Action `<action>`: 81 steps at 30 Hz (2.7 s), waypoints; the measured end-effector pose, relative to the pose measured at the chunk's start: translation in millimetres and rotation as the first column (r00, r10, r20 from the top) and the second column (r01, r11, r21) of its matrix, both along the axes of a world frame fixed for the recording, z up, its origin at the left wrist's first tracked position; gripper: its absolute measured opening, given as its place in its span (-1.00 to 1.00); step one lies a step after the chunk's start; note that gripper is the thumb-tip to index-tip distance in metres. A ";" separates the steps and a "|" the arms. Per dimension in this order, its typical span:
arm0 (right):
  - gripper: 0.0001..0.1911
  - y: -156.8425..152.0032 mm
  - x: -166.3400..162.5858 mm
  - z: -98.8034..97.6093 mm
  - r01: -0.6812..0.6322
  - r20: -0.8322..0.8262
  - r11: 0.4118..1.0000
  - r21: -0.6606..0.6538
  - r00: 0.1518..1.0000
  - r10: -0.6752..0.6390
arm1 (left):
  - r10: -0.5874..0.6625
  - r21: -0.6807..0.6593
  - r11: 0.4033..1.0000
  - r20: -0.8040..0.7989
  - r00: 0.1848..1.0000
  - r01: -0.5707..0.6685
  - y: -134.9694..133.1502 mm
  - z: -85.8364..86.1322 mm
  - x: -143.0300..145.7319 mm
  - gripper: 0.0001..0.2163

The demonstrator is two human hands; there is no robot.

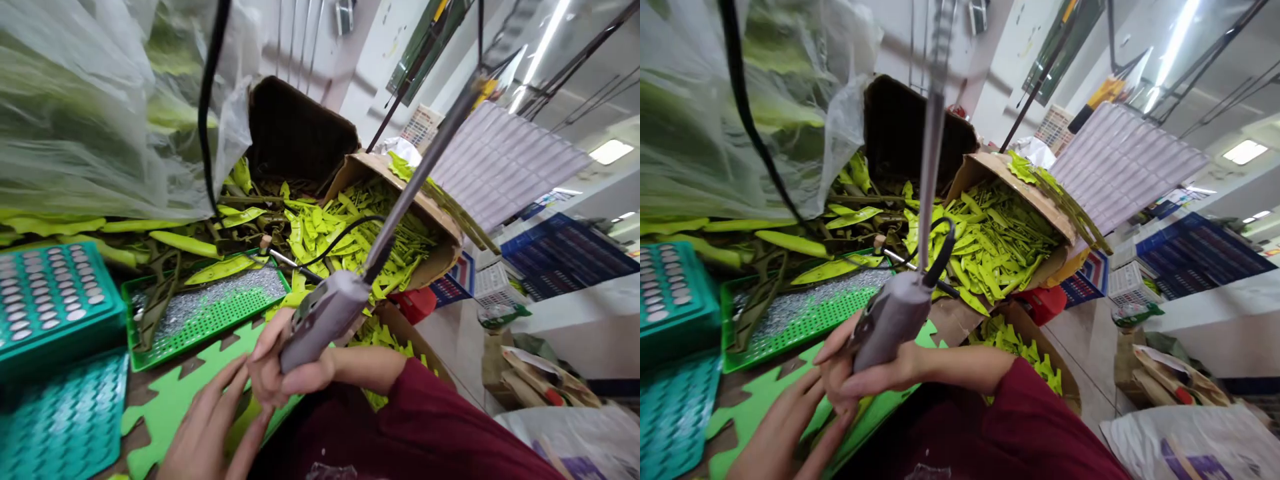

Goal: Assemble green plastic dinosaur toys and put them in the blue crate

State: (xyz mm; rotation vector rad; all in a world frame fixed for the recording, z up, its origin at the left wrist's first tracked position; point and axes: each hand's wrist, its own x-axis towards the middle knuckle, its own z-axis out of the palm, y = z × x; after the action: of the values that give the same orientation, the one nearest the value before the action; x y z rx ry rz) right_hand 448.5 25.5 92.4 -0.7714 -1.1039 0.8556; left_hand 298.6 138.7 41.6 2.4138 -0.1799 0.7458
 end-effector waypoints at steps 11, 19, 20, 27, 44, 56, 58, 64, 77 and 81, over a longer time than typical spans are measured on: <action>-0.72 -0.5 -13.3 36.6 0.513 -0.081 0.851 0.111 0.858 -0.507 | -0.064 -0.091 0.994 -0.077 0.995 0.057 19.1 49.3 30.7 -0.82; -0.79 -4.1 41.6 45.7 0.844 -0.087 0.537 -0.008 0.534 -0.841 | -0.038 0.483 0.854 -0.310 0.950 0.192 78.7 19.9 162.8 -0.62; -0.79 -0.5 47.4 41.1 0.856 -0.073 0.517 0.002 0.516 -0.853 | -0.046 0.496 0.845 -0.306 0.951 0.201 78.0 16.8 175.0 -0.59; -0.73 36.5 85.9 -5.2 0.879 0.054 0.476 0.006 0.475 -0.878 | -0.014 0.505 0.849 -0.268 0.963 0.152 75.8 7.3 188.6 -0.51; -0.58 38.2 105.5 4.5 0.902 0.126 0.407 -0.143 0.425 -0.897 | -0.173 0.602 0.786 -0.002 0.985 0.139 75.2 -24.0 213.6 -0.58; -0.44 48.1 93.7 20.5 0.842 0.100 0.501 -0.198 0.526 -0.845 | -0.202 0.683 0.718 0.022 0.979 0.133 84.4 -32.5 211.0 -0.54; -0.49 48.3 93.7 18.9 0.850 0.110 0.497 -0.177 0.518 -0.848 | -0.181 0.677 0.728 0.035 0.983 0.110 88.7 -32.6 208.5 -0.56; -0.62 45.3 94.9 9.2 0.852 0.152 0.495 -0.174 0.519 -0.841 | -0.154 0.540 0.830 -0.014 0.988 0.137 93.4 -30.4 198.7 -0.55; -0.67 47.8 103.8 -35.2 0.852 0.090 0.520 -0.058 0.523 -0.847 | 0.072 0.486 0.870 -0.288 0.955 0.082 60.6 43.5 78.9 -0.74; -0.69 49.3 100.5 -45.5 0.804 0.099 0.591 -0.067 0.595 -0.798 | 0.043 0.413 0.906 -0.305 0.951 0.092 18.7 24.5 -16.4 -0.74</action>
State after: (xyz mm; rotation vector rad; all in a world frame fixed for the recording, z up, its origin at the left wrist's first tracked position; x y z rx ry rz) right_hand 549.0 74.8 46.9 -1.2590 -0.6227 0.0964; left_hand 282.2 157.4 66.1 2.8979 -0.2680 0.3263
